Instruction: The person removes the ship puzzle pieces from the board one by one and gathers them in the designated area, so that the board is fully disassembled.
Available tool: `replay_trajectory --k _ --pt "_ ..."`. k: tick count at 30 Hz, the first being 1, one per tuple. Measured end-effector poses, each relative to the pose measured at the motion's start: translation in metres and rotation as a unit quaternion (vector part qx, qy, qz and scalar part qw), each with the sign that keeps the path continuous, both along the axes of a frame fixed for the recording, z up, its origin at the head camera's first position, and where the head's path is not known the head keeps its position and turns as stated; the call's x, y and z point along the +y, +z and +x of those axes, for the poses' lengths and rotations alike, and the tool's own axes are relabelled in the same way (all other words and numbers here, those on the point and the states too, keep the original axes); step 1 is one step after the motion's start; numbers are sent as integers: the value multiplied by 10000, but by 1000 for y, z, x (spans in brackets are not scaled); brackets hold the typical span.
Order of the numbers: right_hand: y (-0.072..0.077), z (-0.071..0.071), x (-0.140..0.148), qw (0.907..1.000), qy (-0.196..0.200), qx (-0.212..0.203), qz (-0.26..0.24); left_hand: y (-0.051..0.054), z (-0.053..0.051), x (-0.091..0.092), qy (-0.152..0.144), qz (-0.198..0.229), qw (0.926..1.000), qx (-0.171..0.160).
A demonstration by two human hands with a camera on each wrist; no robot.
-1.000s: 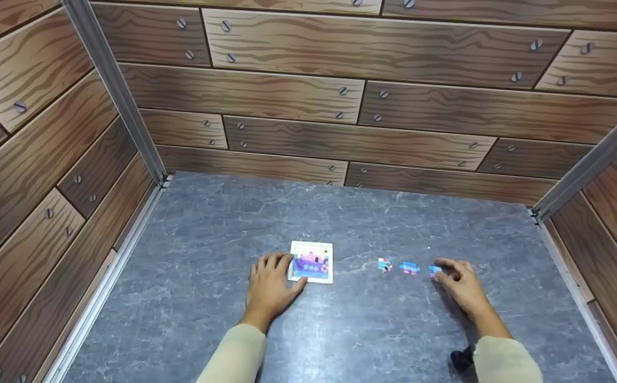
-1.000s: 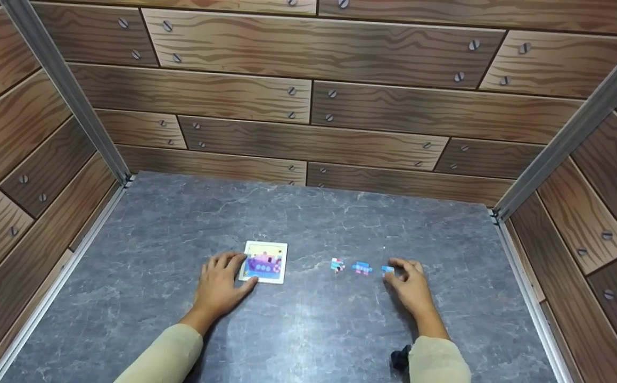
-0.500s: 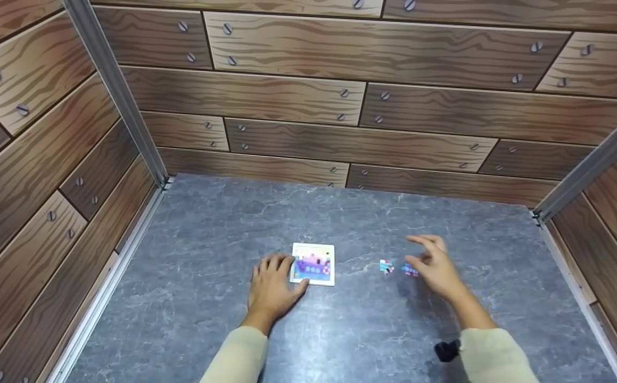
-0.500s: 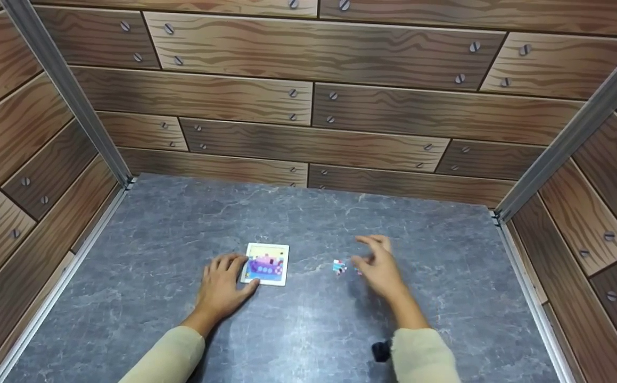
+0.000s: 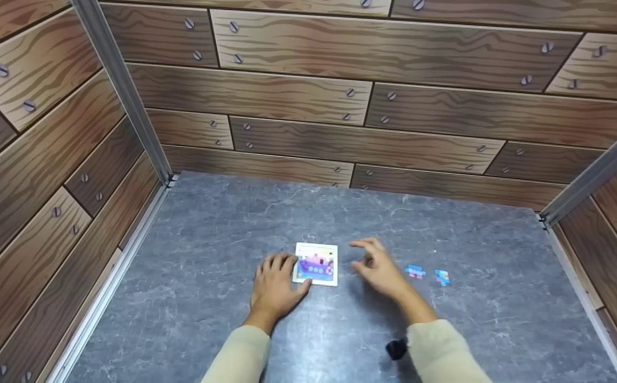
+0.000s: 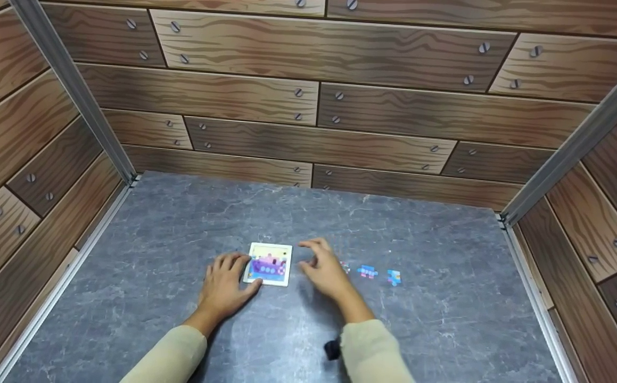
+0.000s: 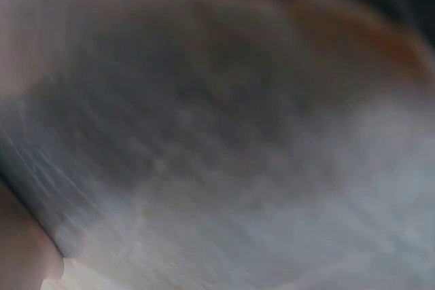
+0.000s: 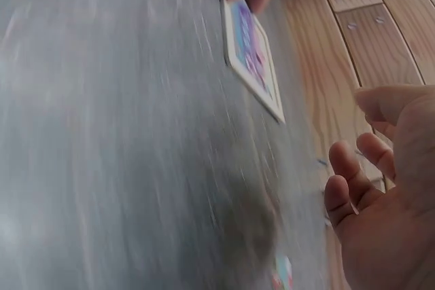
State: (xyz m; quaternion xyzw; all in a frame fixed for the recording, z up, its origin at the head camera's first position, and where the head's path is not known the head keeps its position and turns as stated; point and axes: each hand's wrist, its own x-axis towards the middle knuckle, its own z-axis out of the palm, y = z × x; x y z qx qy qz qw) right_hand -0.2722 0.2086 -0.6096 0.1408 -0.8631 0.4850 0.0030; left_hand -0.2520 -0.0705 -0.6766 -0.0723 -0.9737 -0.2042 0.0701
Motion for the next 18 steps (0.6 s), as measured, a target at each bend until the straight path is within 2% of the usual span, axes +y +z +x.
replay_trajectory --k 8,13,18 --pt "-19 -7 -51 9999 92 -59 103 0 -2 1 34 -192 9998 -13" --pt "-29 -9 -70 9994 129 -67 319 1 -2 1 -10 -164 9999 34" --pt "-32 -12 -82 9984 147 9 547 1 -2 1 -12 -185 9997 134"
